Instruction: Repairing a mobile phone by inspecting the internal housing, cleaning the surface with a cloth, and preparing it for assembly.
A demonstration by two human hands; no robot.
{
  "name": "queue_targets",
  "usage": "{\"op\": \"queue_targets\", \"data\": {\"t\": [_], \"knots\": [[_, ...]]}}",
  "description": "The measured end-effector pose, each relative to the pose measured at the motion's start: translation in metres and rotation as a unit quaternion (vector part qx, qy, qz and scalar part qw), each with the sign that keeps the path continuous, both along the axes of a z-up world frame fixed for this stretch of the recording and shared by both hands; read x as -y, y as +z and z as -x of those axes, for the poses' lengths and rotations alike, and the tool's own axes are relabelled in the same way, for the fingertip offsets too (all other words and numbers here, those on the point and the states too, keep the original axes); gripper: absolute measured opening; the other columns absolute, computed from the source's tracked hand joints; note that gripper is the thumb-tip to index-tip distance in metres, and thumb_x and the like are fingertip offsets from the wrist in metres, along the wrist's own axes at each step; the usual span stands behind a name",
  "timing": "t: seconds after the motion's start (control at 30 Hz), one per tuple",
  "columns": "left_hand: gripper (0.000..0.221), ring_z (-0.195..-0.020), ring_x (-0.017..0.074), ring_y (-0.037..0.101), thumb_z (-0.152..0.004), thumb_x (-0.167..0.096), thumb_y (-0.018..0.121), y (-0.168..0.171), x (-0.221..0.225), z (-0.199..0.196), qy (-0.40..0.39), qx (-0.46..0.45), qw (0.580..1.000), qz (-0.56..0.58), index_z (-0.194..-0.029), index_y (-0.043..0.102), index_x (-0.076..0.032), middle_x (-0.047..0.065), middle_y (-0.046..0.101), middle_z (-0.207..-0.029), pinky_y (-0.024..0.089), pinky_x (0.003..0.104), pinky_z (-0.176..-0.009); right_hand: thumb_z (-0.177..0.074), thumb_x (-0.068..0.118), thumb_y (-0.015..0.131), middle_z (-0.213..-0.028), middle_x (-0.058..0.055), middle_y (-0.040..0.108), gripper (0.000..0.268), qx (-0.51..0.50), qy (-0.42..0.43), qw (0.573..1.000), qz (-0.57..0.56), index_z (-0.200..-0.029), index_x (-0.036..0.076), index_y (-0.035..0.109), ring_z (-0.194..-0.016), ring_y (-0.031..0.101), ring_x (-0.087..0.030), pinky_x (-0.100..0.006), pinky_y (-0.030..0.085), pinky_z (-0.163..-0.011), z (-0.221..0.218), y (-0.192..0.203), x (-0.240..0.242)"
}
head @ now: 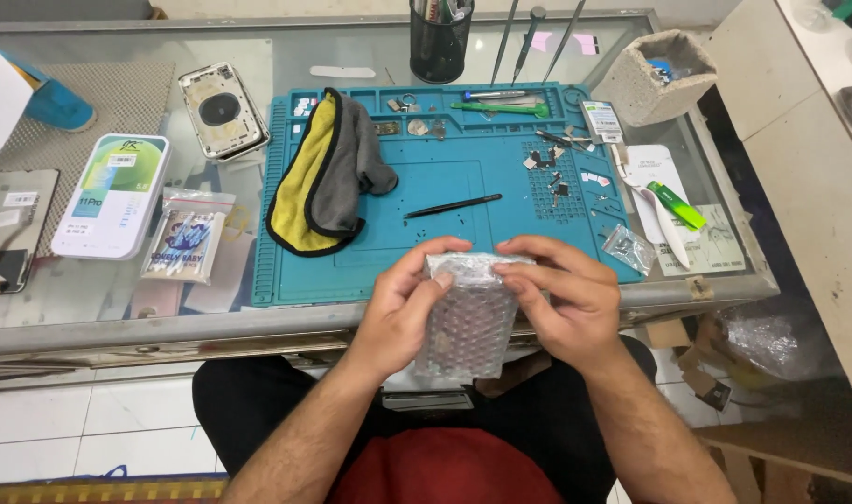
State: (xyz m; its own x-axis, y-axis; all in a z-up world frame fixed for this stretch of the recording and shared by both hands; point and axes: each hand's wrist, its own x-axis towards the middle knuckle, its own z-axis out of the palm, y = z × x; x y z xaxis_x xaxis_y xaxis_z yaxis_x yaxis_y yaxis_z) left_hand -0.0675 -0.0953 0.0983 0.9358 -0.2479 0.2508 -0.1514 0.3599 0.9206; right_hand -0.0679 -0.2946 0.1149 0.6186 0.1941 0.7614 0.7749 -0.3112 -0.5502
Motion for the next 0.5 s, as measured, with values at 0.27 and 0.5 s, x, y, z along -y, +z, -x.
{"op": "queue_targets", "data": {"t": [0.27,0.5], "knots": [[0.034,-0.117,0.016,0.058,-0.102,-0.009,0.045,-0.002,-0.003,0.002,0.021,0.038,0.997,-0.062,-0.127,0.067,-0.004,0.012,0.072,-0.118,0.045,0.036,-0.107,-0.091,-0.002,0.072,-0.097,-0.02,0.077,0.024,-0.253,0.015,0.96,-0.117,-0.114,-0.007,0.075,-0.092,0.064,-0.016,-0.036,0.063,-0.07,0.007,-0.001,-0.003],[0.027,-0.105,0.0142,0.065,-0.095,-0.018,0.073,-0.001,0.002,-0.002,0.095,0.05,0.993,-0.054,-0.117,0.069,-0.003,0.013,0.076,-0.104,0.051,0.034,-0.096,-0.084,-0.005,0.08,-0.093,-0.02,0.078,0.025,-0.237,-0.03,0.966,-0.103,-0.109,-0.003,0.078,-0.09,0.064,-0.015,-0.035,0.064,-0.07,0.009,0.002,-0.009]]}}
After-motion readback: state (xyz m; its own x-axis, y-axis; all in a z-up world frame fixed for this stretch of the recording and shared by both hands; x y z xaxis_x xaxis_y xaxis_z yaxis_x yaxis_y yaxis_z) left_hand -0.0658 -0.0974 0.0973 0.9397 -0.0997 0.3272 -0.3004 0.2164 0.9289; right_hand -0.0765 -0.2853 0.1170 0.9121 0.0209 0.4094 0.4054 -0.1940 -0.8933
